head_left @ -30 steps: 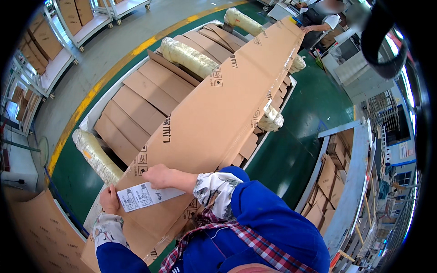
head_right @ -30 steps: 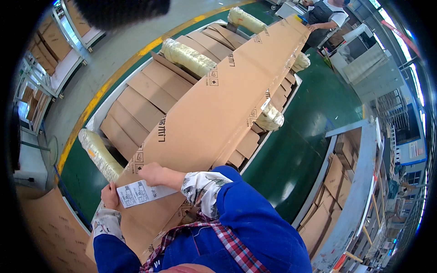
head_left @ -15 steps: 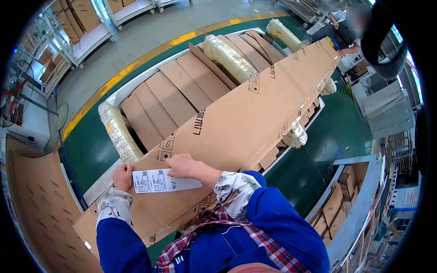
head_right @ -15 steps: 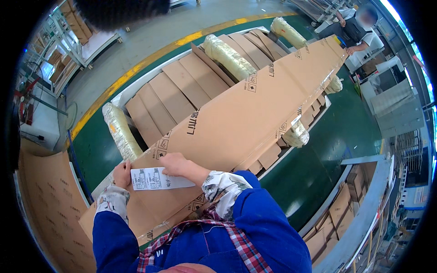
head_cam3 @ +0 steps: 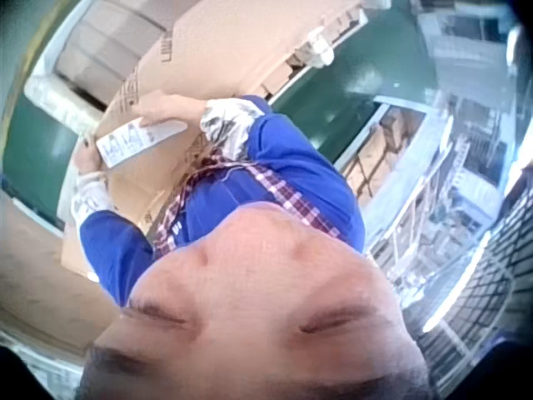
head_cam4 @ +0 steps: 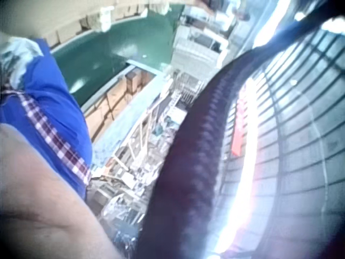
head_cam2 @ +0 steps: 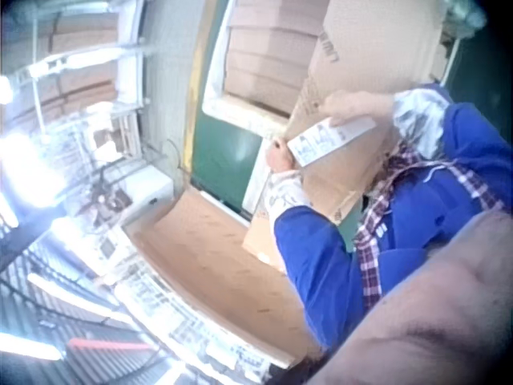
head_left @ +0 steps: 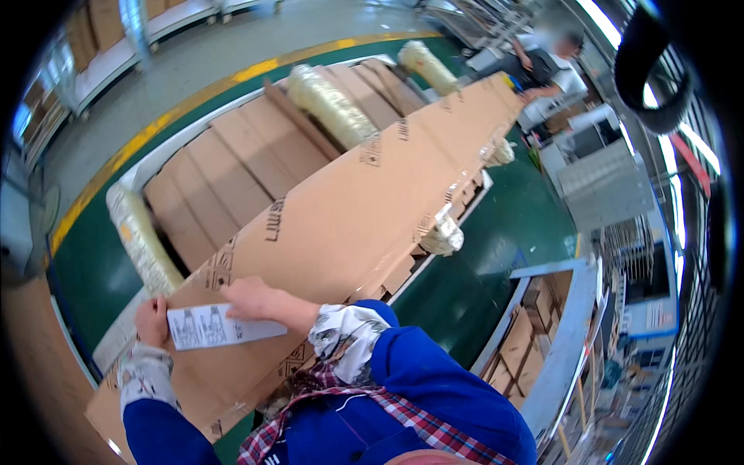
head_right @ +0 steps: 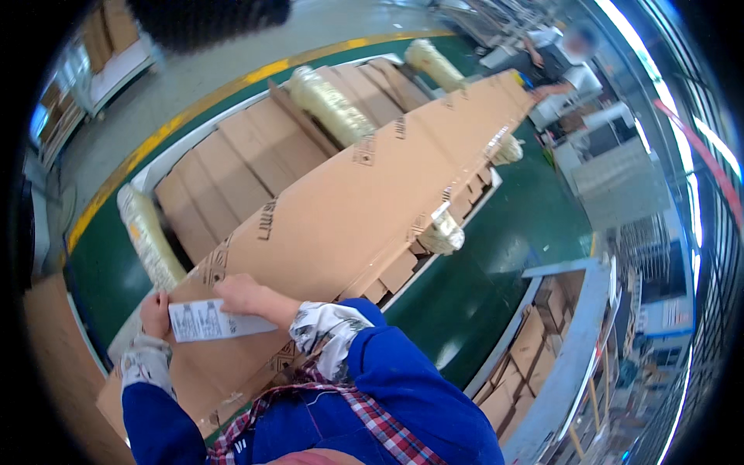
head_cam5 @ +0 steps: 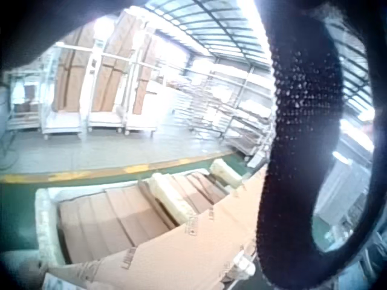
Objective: The person places a printed shipping label onto a cardboard box on a conveyor, smooths it down, then peels and folds the label's backing paper. The person repeats this process for several boxes moving along the line.
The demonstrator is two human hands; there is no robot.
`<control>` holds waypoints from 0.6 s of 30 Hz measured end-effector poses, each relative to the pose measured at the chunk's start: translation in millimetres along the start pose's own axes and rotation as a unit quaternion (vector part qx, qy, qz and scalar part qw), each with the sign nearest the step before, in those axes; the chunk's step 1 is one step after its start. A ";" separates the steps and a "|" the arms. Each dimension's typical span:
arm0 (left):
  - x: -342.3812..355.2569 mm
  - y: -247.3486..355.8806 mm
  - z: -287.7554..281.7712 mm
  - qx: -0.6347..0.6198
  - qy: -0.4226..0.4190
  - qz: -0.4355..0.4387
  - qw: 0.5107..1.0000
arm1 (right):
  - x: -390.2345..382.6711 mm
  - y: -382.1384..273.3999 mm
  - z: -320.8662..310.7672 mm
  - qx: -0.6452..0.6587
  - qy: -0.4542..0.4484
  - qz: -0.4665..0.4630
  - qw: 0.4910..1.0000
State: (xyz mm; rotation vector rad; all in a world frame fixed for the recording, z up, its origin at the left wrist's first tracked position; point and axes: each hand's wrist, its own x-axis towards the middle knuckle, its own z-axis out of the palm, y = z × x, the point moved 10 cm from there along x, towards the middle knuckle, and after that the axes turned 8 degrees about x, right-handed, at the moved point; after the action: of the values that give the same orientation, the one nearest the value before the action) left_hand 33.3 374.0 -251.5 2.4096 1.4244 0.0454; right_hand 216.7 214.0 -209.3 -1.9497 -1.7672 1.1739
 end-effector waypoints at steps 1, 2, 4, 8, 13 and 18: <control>2.8 12.0 -3.6 0.002 -0.001 0.009 1.000 | -2.0 -1.1 -1.7 0.016 0.003 -0.006 1.000; 5.2 19.6 -18.5 0.022 -0.001 0.016 1.000 | 5.6 2.2 3.6 0.039 0.033 -0.028 0.998; 9.0 22.7 -21.5 0.027 0.024 0.006 0.999 | 6.8 1.9 -2.2 0.022 0.035 -0.005 0.999; 6.2 28.4 -19.9 0.043 0.009 0.010 0.999 | -0.7 1.1 -4.0 0.015 0.027 -0.010 0.999; 5.8 27.0 -22.0 0.052 0.018 0.016 0.998 | -1.3 0.2 -4.9 0.017 0.029 -0.014 0.999; 3.7 33.6 -21.8 0.044 0.006 0.011 0.999 | -7.6 0.0 -12.9 0.033 0.053 -0.022 0.998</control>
State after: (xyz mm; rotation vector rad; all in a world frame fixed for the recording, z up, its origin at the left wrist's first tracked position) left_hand 59.2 368.3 -221.3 2.4996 1.4338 0.0021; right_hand 226.3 211.1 -198.1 -1.8898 -1.6884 1.0797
